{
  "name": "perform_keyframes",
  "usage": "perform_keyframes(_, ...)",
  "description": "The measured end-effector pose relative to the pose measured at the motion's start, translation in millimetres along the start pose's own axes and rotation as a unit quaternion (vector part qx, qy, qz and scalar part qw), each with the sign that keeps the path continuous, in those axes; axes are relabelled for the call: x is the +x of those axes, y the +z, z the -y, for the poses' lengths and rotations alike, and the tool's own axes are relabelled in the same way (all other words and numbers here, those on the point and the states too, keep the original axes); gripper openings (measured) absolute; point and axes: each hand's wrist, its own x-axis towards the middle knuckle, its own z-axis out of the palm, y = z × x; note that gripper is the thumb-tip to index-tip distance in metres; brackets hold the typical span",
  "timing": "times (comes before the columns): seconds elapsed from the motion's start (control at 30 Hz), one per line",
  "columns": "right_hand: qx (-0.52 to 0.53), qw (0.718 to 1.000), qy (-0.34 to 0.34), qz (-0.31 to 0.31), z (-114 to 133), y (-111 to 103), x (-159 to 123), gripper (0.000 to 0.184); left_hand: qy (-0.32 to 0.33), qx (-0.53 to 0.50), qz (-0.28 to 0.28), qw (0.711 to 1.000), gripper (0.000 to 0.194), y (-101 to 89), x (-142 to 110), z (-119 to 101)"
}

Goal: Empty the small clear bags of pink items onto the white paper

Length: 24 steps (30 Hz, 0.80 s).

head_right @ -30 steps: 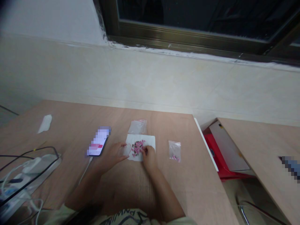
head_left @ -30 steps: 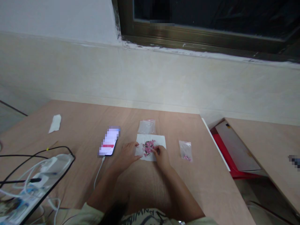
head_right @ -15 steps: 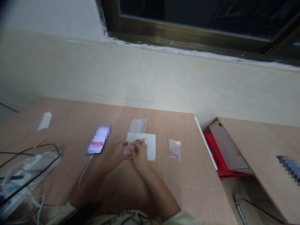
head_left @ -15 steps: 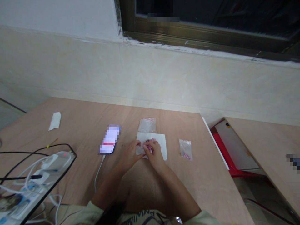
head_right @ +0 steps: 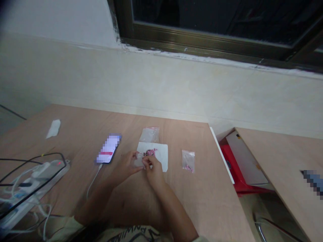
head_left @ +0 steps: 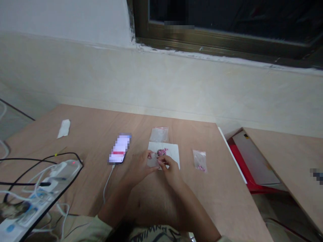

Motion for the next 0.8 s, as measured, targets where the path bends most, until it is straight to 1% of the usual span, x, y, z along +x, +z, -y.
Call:
perform_keyframes(0.03, 0.0, 1.0, 0.001, -0.002, 0.0, -2.5, 2.0, 0.013, 0.007, -0.029, 0.015, 0.999, 0.037, -3.6, 1.1, -0.4)
perform_keyframes(0.13, 0.022, 1.0, -0.002, -0.008, -1.3, -8.8, 8.2, 0.013, 0.017, -0.108, 0.069, 0.992, 0.02, -13.8, 6.8, -0.3)
perform_keyframes(0.27, 0.11, 0.992, 0.043, -0.05, -9.0, -11.4, 13.0, 0.018, -0.007, -0.141, 0.087, 0.986, 0.019, -20.5, 13.6, 0.6)
perform_keyframes(0.33, 0.123, 0.989, 0.068, -0.042, -13.6, -11.8, 12.8, 0.019, -0.021, -0.158, 0.093, 0.983, 0.018, -20.7, 13.9, 2.3)
perform_keyframes(0.43, 0.103, 0.99, 0.087, -0.028, -16.6, -12.8, 9.7, 0.019, -0.035, -0.177, 0.108, 0.978, 0.018, -19.8, 11.0, 7.1)
perform_keyframes(0.5, 0.095, 0.99, 0.094, -0.035, -15.0, -13.0, 6.4, 0.02, -0.038, -0.17, 0.125, 0.977, 0.019, -19.7, 8.2, 10.3)
perform_keyframes(0.57, 0.091, 0.99, 0.096, -0.045, -11.5, -12.6, 2.6, 0.02, -0.031, -0.138, 0.135, 0.981, 0.021, -20.1, 5.3, 11.8)
perform_keyframes(0.7, 0.09, 0.99, 0.096, -0.049, -4.7, -10.7, -3.8, 0.02, -0.001, -0.076, 0.106, 0.991, 0.021, -21.6, 0.7, 6.7)
perform_keyframes(0.8, 0.109, 0.99, 0.092, -0.014, -3.5, -9.7, -5.9, 0.021, 0.009, -0.061, 0.087, 0.994, 0.018, -22.8, -1.3, -2.9)
